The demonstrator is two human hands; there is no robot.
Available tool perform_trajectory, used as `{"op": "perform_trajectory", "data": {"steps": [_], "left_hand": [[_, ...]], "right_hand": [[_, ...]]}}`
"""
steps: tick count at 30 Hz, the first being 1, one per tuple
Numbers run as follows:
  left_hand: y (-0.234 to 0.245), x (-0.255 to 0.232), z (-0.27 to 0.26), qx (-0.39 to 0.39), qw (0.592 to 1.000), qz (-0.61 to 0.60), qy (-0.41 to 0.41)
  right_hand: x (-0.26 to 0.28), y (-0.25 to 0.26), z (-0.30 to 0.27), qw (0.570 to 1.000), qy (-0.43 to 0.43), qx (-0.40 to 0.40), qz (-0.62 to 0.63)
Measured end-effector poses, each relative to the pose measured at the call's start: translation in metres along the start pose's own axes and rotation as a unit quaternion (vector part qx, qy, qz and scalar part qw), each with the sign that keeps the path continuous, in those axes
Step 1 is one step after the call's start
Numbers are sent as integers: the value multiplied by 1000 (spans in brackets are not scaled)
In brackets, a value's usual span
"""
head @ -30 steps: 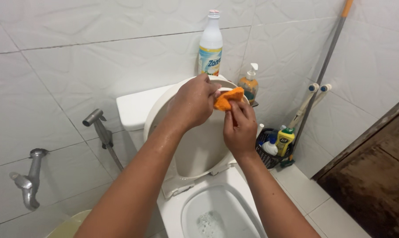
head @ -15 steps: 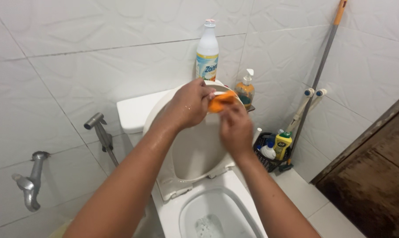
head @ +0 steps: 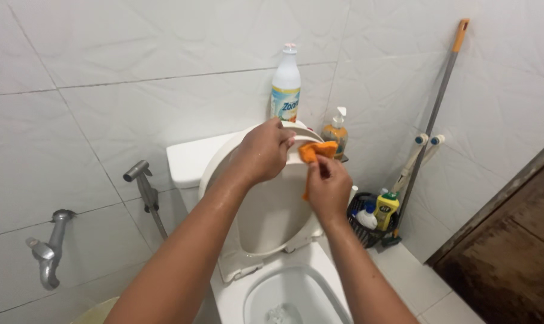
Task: The person cleans the toilet seat and rim using an orange sponge and a cleaning agent. They pour water from a bucket into the toilet bowl and continue scrubbing the seat and rim thoroughly.
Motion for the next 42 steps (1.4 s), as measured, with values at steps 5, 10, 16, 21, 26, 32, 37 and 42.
{"op": "perform_trajectory", "data": {"steps": [5,10,16,21,26,32,37,42], "left_hand": [[-1,0,1,-4,999,11,-32],[-1,0,0,-12,999,2,-53],[2,0,0,-23,999,16,-46],[-1,-4,0,-3,999,19,-44],[-4,0,0,-6,999,12,-42],[1,-5,0,1,999,26,-28],[-2,0,-1,-2,999,38,-15],[-4,2,1,-28,997,33,-64]], "right_hand": [[36,-20,-15,993,100,52,42],[8,-1,-2,990,117,25,-73],[-36,-3,-20,996,66,-5,-55],[-105,-2,-34,973,-193,-35,123],[-106,-11,-35,991,-125,-38,40],[-117,-12,-37,991,-131,27,-6],[-118,-17,-38,983,-173,33,41],[-141,-17,-71,974,-198,83,-70]]}}
Point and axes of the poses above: each hand's wrist, its own z-axis towards the middle knuckle, its own y-axis out of the back of the hand, x = y × z, the point moved 8 cm from there along z, towards the middle knuckle, and after that the axes turned 1 degree about -z, right-handed, at the moved point
